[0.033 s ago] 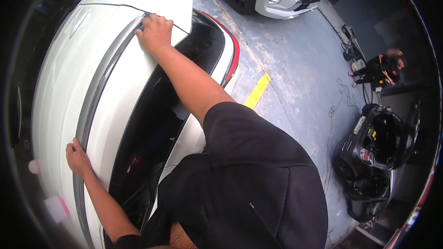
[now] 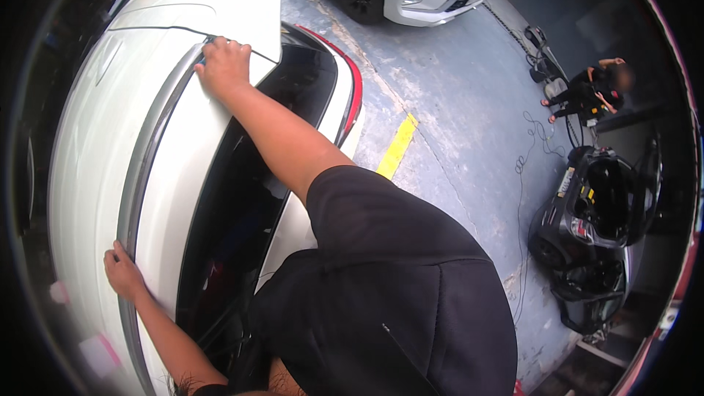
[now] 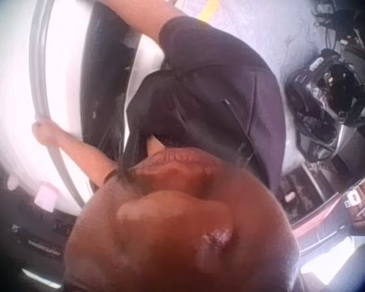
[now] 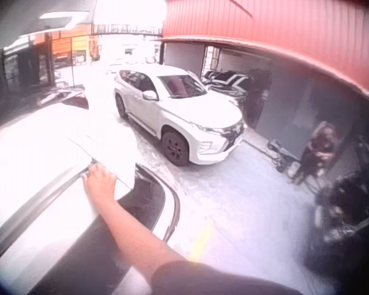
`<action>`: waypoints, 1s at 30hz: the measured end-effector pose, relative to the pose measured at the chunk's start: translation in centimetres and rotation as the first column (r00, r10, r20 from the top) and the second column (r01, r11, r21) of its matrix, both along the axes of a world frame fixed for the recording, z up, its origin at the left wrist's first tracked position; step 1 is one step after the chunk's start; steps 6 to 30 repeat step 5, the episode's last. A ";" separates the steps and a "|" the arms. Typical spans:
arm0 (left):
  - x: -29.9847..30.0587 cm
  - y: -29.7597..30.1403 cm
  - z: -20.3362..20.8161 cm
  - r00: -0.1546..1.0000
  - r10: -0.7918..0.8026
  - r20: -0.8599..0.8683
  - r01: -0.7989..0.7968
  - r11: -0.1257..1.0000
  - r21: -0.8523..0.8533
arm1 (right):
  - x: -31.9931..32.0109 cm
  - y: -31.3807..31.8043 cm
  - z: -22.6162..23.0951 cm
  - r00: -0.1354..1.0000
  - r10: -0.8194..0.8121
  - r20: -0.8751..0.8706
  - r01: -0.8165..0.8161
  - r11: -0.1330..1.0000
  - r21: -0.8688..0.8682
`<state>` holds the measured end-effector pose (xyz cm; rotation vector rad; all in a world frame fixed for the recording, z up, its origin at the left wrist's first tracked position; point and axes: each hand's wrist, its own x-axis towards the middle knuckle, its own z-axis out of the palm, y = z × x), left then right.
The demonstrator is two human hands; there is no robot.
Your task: The person cleans the rear trunk lid of a white car. They pour liquid from a pink bottle onto the surface and wipe it with a blue cloth, moving across the lid and around the chrome trim.
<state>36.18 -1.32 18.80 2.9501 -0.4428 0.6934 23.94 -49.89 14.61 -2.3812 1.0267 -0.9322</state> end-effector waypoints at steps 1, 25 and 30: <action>-0.2 -0.7 0.5 1.000 -0.006 -0.021 0.007 1.000 0.005 | 0.0 -0.2 0.0 1.000 -0.010 0.003 0.010 1.000 0.020; 1.2 -2.8 1.7 0.900 -0.319 -0.297 0.280 0.945 -0.166 | 0.0 -1.0 0.4 0.997 -0.035 -0.067 0.041 0.996 0.083; 1.2 -2.8 1.7 0.900 -0.319 -0.297 0.280 0.945 -0.166 | 0.0 -1.0 0.4 0.997 -0.035 -0.067 0.041 0.996 0.083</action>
